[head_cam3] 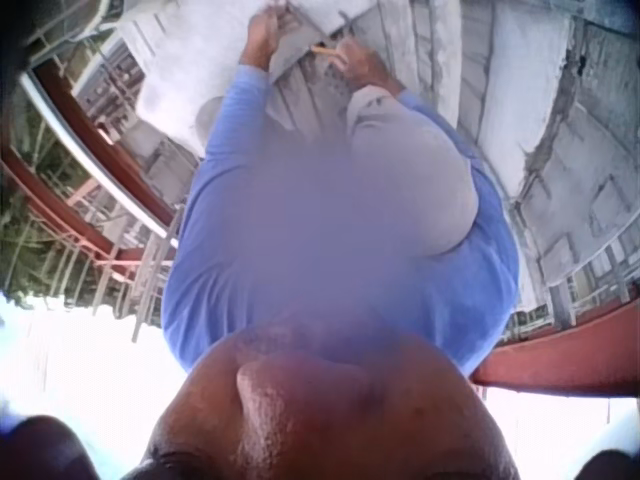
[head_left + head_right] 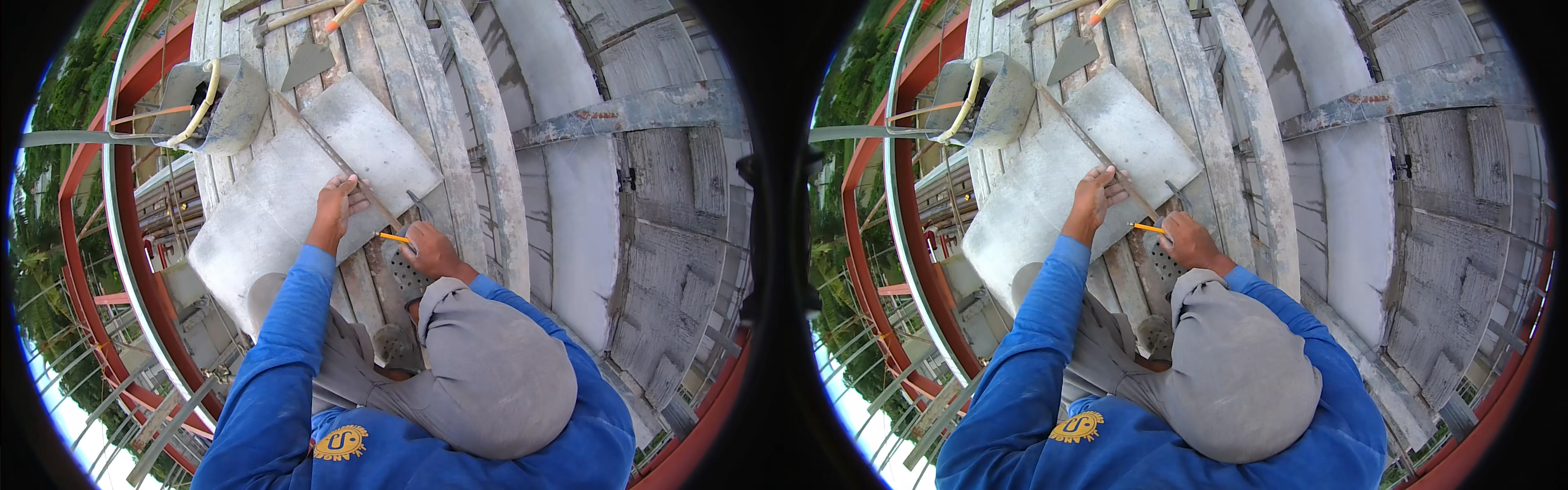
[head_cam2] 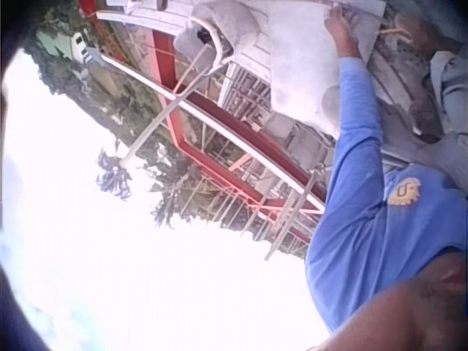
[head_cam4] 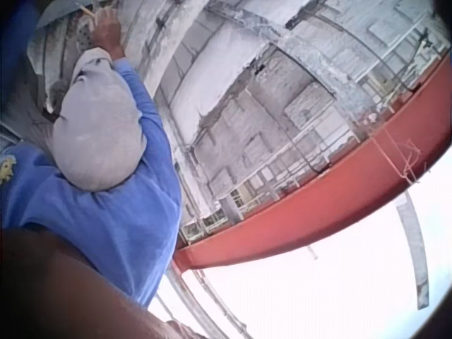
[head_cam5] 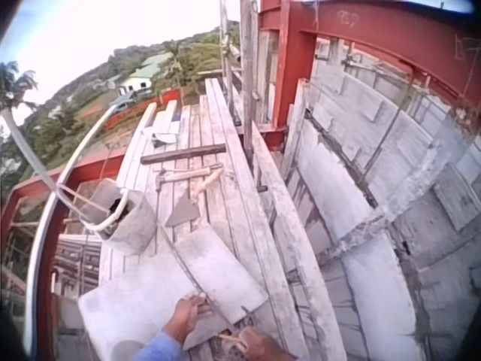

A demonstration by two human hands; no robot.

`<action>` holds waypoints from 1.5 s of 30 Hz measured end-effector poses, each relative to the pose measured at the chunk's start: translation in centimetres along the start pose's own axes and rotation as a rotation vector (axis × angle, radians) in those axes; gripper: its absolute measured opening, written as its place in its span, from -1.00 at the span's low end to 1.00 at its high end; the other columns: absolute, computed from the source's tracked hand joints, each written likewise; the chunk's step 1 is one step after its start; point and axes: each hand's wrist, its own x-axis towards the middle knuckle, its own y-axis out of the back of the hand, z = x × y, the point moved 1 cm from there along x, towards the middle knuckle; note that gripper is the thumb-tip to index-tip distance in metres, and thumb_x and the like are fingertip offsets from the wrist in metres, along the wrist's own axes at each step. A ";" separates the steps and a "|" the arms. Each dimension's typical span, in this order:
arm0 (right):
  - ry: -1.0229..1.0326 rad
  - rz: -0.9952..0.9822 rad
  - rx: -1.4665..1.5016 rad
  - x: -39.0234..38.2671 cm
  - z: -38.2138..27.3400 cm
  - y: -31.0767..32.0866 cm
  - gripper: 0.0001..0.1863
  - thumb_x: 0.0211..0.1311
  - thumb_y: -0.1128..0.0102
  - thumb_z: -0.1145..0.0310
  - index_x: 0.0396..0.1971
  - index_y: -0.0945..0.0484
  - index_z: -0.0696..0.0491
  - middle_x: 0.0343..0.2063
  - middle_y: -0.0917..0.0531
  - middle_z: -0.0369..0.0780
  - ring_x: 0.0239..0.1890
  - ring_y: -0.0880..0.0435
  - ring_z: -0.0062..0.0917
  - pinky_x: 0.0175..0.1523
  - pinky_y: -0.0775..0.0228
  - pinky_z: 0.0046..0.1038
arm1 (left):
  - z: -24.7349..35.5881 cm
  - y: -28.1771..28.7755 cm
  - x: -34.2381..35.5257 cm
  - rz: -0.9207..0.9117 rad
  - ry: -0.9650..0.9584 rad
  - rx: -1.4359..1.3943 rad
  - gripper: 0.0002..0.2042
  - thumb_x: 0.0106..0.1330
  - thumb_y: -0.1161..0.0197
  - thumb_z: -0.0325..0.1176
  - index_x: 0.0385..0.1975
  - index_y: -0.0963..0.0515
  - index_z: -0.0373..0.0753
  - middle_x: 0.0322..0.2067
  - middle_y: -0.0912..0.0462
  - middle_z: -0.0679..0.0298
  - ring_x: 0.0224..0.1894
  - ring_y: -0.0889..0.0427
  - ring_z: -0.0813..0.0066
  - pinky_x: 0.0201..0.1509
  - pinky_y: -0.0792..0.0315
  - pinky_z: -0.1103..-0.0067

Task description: The person measures a rectangular tile with a tape measure and pencil, then uses an angle grinder to cut the tile along the marked line. The person handles the tile pieces and repositions them on the wooden scaffolding platform.

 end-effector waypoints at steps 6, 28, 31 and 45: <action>-0.003 -0.036 -0.023 0.7 -1.2 -0.6 -0.72 0.16 -0.46 0.42 -0.28 -0.48 0.10 -0.25 -0.56 -0.10 -0.13 -0.61 -0.10 -0.10 -0.54 -0.11 | -0.4 1.2 0.9 0.096 -0.002 0.066 -0.70 0.56 -0.35 -0.27 0.16 -0.53 -0.23 -0.17 -0.74 0.27 -0.24 -0.72 0.42 -0.16 -0.64 0.43; -0.058 -0.029 -0.049 1.6 0.7 -2.8 -0.81 0.25 -0.32 0.44 -0.23 -0.48 0.06 -0.23 -0.52 -0.11 -0.08 -0.59 -0.09 -0.07 -0.56 -0.05 | 2.1 1.9 3.6 0.246 -0.518 1.111 0.05 0.36 -0.48 -0.10 0.71 0.07 -0.26 -0.37 -0.79 -0.11 -0.25 -0.80 -0.13 -0.07 -0.63 0.18; -0.076 -0.041 -0.061 1.5 0.8 -3.0 -0.80 0.25 -0.32 0.43 -0.21 -0.48 0.06 -0.22 -0.52 -0.11 -0.07 -0.60 -0.10 -0.06 -0.58 -0.05 | 2.4 1.5 3.4 0.213 -0.408 1.130 0.05 0.37 -0.47 -0.09 0.71 0.08 -0.26 -0.40 -0.77 -0.11 -0.27 -0.79 -0.14 -0.10 -0.62 0.17; -0.098 -0.041 -0.068 1.6 0.8 -3.3 -0.74 0.15 -0.40 0.45 -0.22 -0.49 0.06 -0.21 -0.52 -0.12 -0.08 -0.60 -0.10 -0.04 -0.55 -0.08 | 2.9 1.3 3.3 0.197 -0.431 1.185 0.04 0.39 -0.45 -0.07 0.70 0.10 -0.32 -0.38 -0.78 -0.14 -0.25 -0.79 -0.15 -0.11 -0.62 0.18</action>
